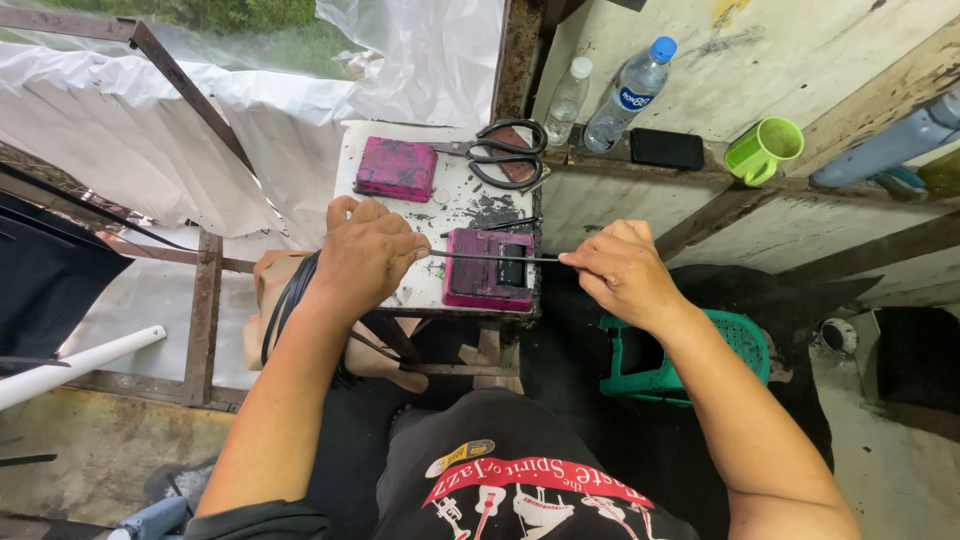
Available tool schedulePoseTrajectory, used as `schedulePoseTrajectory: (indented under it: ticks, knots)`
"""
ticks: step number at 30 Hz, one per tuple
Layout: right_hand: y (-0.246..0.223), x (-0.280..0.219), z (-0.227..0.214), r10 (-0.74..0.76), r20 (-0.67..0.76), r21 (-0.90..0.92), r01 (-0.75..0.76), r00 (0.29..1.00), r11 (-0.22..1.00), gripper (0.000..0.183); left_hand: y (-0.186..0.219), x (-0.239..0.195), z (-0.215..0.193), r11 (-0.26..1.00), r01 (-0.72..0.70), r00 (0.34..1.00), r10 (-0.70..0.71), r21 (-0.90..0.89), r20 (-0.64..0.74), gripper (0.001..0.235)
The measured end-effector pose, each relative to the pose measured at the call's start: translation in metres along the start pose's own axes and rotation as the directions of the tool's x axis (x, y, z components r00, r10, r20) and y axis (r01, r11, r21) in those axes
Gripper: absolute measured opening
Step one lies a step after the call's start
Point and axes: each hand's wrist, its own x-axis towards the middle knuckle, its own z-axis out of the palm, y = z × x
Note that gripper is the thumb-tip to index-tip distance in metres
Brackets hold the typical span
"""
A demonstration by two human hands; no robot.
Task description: Applying edge finish to a leather strap using a manual applicator and hanging it on a drying rack with clothespins.
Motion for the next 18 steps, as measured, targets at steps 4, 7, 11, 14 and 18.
schedulePoseTrajectory:
  ticks: [4, 7, 11, 14, 18]
  knots:
    - [0.006, -0.008, -0.009, 0.012, -0.012, -0.008, -0.013, 1.0, 1.0, 0.019, 0.008, 0.007, 0.006, 1.0, -0.012, 1.0, 0.012, -0.007, 0.019, 0.015]
    - [0.008, -0.013, -0.015, 0.031, -0.01, -0.033, -0.032, 0.999, 0.999, 0.017, 0.008, 0.012, 0.018, 0.998, -0.055, 0.999, 0.055, -0.016, -0.002, 0.016]
    - [0.016, -0.023, -0.02, 0.056, -0.014, -0.049, -0.057, 0.998, 0.997, 0.016, 0.015, 0.019, 0.023, 0.995, -0.101, 0.995, 0.1, -0.013, -0.019, 0.017]
    - [0.022, -0.031, -0.023, 0.071, -0.015, -0.059, -0.072, 0.997, 0.996, 0.015, 0.024, 0.025, 0.024, 0.991, -0.129, 0.991, 0.128, -0.03, -0.024, 0.017]
    - [0.029, -0.042, -0.03, 0.097, -0.009, -0.078, -0.097, 0.995, 0.992, 0.014, 0.036, 0.035, 0.023, 0.986, -0.166, 0.985, 0.165, -0.032, -0.045, 0.016]
